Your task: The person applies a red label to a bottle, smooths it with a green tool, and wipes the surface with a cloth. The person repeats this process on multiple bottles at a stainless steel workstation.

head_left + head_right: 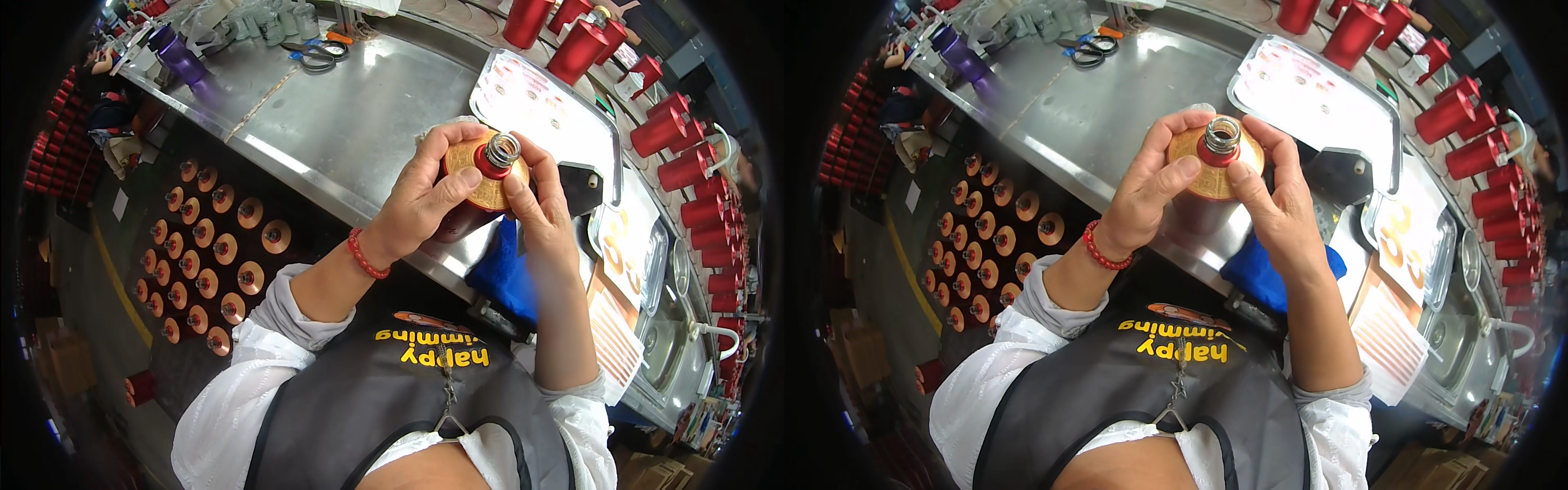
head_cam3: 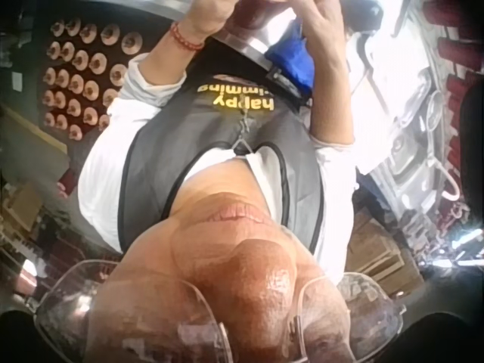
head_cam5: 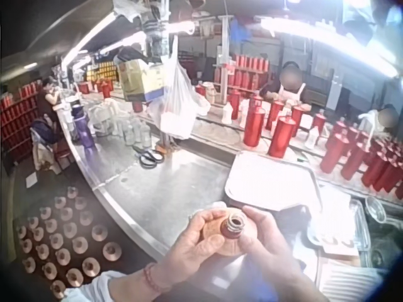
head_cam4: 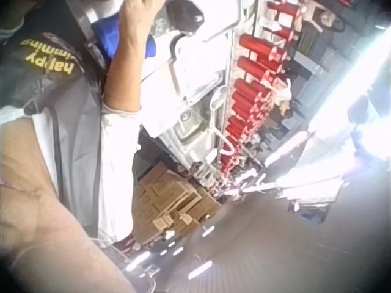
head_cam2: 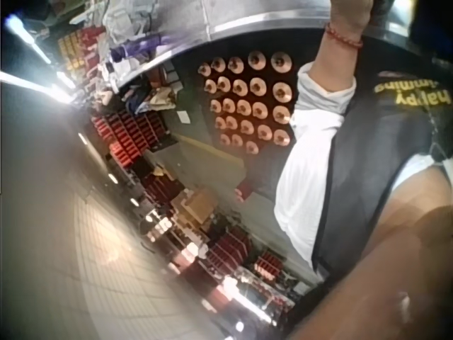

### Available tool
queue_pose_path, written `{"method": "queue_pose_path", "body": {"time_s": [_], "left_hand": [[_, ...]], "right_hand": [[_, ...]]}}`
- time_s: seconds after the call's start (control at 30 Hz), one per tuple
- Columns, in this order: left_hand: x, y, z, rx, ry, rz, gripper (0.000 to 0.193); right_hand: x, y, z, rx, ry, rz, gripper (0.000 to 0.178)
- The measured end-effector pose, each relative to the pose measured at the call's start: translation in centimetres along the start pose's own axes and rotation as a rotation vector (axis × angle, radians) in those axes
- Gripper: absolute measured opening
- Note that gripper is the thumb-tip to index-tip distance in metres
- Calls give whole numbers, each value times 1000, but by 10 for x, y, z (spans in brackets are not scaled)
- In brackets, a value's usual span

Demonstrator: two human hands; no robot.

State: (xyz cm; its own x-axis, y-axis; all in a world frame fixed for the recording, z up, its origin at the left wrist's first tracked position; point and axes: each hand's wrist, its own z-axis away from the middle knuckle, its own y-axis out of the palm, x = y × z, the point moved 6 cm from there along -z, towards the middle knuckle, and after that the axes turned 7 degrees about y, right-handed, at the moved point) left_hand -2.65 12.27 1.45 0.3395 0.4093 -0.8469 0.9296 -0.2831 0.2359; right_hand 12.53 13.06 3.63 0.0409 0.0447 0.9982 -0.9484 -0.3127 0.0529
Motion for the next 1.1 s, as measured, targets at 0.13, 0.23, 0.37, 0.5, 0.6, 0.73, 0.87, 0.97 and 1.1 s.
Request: {"method": "queue_pose_path", "body": {"time_s": [0.13,0.23,0.37,0.5,0.6,0.73,0.87,0.97,1.1], "left_hand": [[3,-4,-5,5,-2,-21,47],[6,-7,-8,8,23,-103,46],[8,-12,-10,-2,18,-184,46],[7,-24,-8,11,35,-223,47],[-5,-43,-12,17,-57,39,47],[-9,-65,-11,59,-38,54,47],[-10,-83,-14,74,-25,12,45],[-15,-96,-17,74,-29,-7,44],[-16,-108,-21,65,-55,-21,43]], "right_hand": [[-2,0,-7,-9,-18,48,58],[-5,0,-10,-15,-36,90,55],[-7,2,-17,-18,-50,97,63],[-9,13,-24,3,-73,90,65],[-13,26,-31,9,-43,24,66],[-14,47,-39,-9,-83,113,67],[-14,61,-49,-6,-110,133,69],[-14,74,-55,-3,-121,153,70],[-13,82,-65,26,-147,206,77]]}}
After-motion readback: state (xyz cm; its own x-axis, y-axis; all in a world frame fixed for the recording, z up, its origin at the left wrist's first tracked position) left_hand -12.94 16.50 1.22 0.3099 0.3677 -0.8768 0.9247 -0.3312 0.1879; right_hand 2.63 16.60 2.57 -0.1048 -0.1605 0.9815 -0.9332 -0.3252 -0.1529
